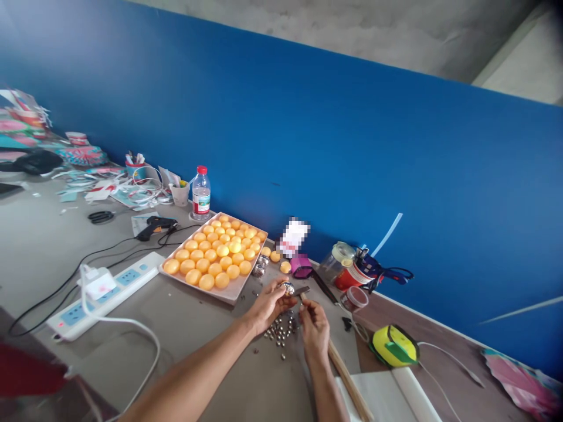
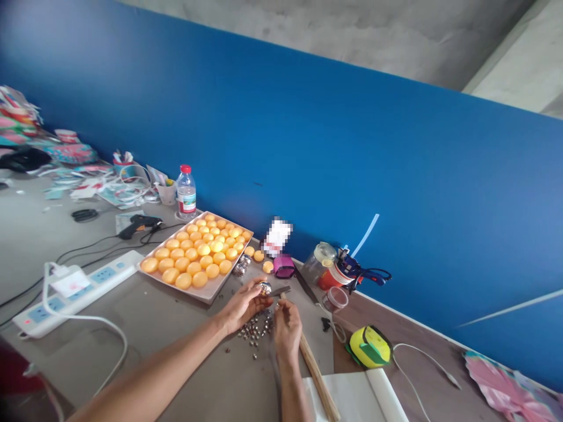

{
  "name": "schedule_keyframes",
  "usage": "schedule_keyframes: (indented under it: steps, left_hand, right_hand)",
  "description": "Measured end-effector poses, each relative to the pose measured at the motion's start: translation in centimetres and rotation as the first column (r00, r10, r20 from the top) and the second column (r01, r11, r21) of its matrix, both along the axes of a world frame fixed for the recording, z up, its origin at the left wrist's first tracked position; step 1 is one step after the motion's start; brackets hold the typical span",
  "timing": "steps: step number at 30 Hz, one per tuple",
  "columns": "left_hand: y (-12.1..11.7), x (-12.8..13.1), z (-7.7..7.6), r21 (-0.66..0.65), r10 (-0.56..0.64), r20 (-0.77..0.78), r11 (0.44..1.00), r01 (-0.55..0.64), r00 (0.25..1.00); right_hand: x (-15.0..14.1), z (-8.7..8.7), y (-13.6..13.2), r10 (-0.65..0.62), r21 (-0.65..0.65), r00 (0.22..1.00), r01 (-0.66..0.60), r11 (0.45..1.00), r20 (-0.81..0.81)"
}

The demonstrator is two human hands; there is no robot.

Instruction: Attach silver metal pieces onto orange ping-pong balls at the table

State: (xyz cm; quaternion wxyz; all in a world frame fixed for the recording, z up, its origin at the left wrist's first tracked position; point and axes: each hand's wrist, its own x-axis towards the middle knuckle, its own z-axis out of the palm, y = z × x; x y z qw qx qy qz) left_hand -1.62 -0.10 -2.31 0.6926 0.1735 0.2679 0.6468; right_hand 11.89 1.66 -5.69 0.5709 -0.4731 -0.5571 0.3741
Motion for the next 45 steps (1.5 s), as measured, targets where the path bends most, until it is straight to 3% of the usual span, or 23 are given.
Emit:
schedule_keyframes:
  steps: [3, 6, 12, 19, 27, 35, 39, 45]
  left_hand:
    - [-0.1, 0.1, 0.0, -0.014, -0.019, 0.0, 1.0, 0.019, 1.0]
    - [0.0, 0.1, 0.0, -0.022, -0.026, 0.007, 0.999, 0.026, 1.0]
    - [0.1, 0.0, -0.1, -0.021, -0.008, 0.019, 1.0, 0.008, 1.0]
    - [0.1, 0.4, -0.6, -0.008, -0.013, -0.118, 1.0, 0.013, 0.993]
    - [-0.2, 1.0, -1.1, 0.056, -0.001, -0.268, 0.998, 0.016, 0.963]
    - [0.0, 0.6, -2.1, 0.135, 0.065, -0.422, 0.991, -0.008, 0.904]
    - [0.1, 0.5, -2.2, 0.131, 0.067, -0.383, 0.991, -0.018, 0.921]
    - [0.2, 0.7, -2.1, 0.124, 0.059, -0.339, 0.992, -0.017, 0.939]
  right_hand:
    - [0.0, 0.1, 0.1, 0.044, -0.13, 0.994, -0.057, 0.99, -0.103]
    - [-0.1, 0.4, 0.1, 0.081, -0.168, 0.985, -0.107, 0.98, -0.151]
    - [-0.3, 1.0, -0.3, 0.124, -0.122, 0.982, -0.142, 0.982, -0.141]
    - [-0.1, 0.5, -0.4, 0.153, -0.014, 0.988, -0.153, 0.988, 0.002]
    - [-0.5, 0.5, -0.5, 0.244, -0.063, 0.969, -0.246, 0.967, -0.029]
    - [-0.6, 0.2, -0.1, 0.238, -0.066, 0.97, -0.241, 0.968, -0.048]
    - [-0.6, -0.1, 0.1, 0.173, -0.063, 0.984, -0.176, 0.982, -0.043]
    - [-0.4, -0.3, 0.3, 0.081, 0.015, 0.992, -0.083, 0.996, 0.098]
